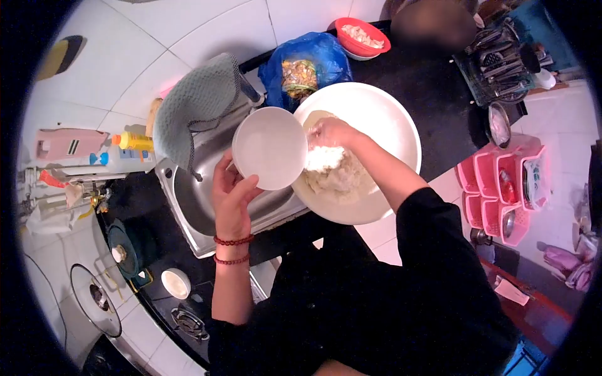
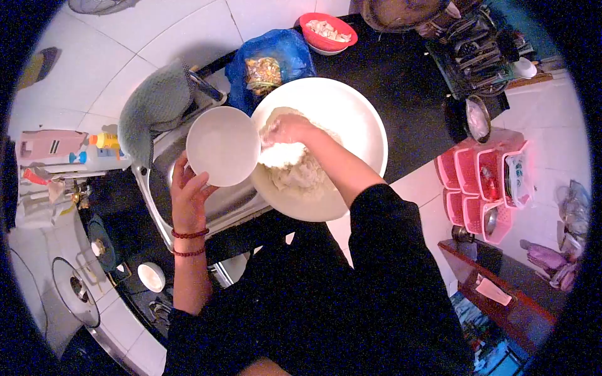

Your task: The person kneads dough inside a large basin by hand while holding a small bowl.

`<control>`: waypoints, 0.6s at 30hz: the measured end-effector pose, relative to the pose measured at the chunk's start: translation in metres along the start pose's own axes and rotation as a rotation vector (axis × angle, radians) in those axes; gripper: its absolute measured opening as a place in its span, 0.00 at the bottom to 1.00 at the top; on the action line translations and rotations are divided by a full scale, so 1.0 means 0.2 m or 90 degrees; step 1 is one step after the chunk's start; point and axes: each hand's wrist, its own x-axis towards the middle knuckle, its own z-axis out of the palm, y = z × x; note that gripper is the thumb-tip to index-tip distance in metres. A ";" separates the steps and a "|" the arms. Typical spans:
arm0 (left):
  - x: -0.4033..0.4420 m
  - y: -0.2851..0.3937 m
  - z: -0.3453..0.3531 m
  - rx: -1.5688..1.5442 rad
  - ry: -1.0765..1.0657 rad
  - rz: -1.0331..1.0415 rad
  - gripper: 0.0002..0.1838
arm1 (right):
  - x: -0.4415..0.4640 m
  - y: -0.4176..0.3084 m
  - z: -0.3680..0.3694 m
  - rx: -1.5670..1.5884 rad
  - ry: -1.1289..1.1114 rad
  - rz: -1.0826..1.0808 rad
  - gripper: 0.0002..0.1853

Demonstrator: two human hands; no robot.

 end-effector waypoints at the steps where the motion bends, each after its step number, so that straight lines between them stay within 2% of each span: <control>1: -0.01 0.00 -0.01 0.015 -0.006 0.000 0.33 | -0.12 -0.07 0.00 -0.126 -0.008 -0.004 0.26; 2: -0.02 -0.01 -0.01 0.028 -0.012 0.001 0.32 | -0.23 -0.12 0.01 -0.253 -0.015 -0.007 0.24; 4: -0.03 -0.01 -0.03 0.012 -0.025 0.000 0.32 | -0.44 -0.12 0.07 -0.339 0.011 -0.059 0.23; 7: -0.03 -0.01 -0.05 -0.027 -0.044 -0.004 0.34 | -0.58 0.09 0.28 -0.363 0.083 -0.054 0.19; 9: -0.02 -0.02 -0.07 -0.053 -0.048 -0.008 0.35 | -0.61 0.20 0.41 -0.243 0.247 -0.063 0.11; 10: -0.02 -0.02 -0.07 -0.054 -0.047 -0.010 0.35 | -0.59 0.23 0.46 -0.244 0.247 -0.062 0.11; 12: 0.00 -0.04 -0.09 -0.054 -0.044 -0.012 0.35 | -0.50 0.27 0.54 -0.327 0.339 -0.054 0.05; 13: 0.01 -0.05 -0.10 -0.059 -0.042 -0.011 0.34 | -0.41 0.19 0.49 -0.346 0.223 0.048 0.06; 18: -0.02 -0.06 -0.12 -0.021 -0.031 0.002 0.32 | -0.23 0.15 0.43 -0.338 0.225 0.049 0.06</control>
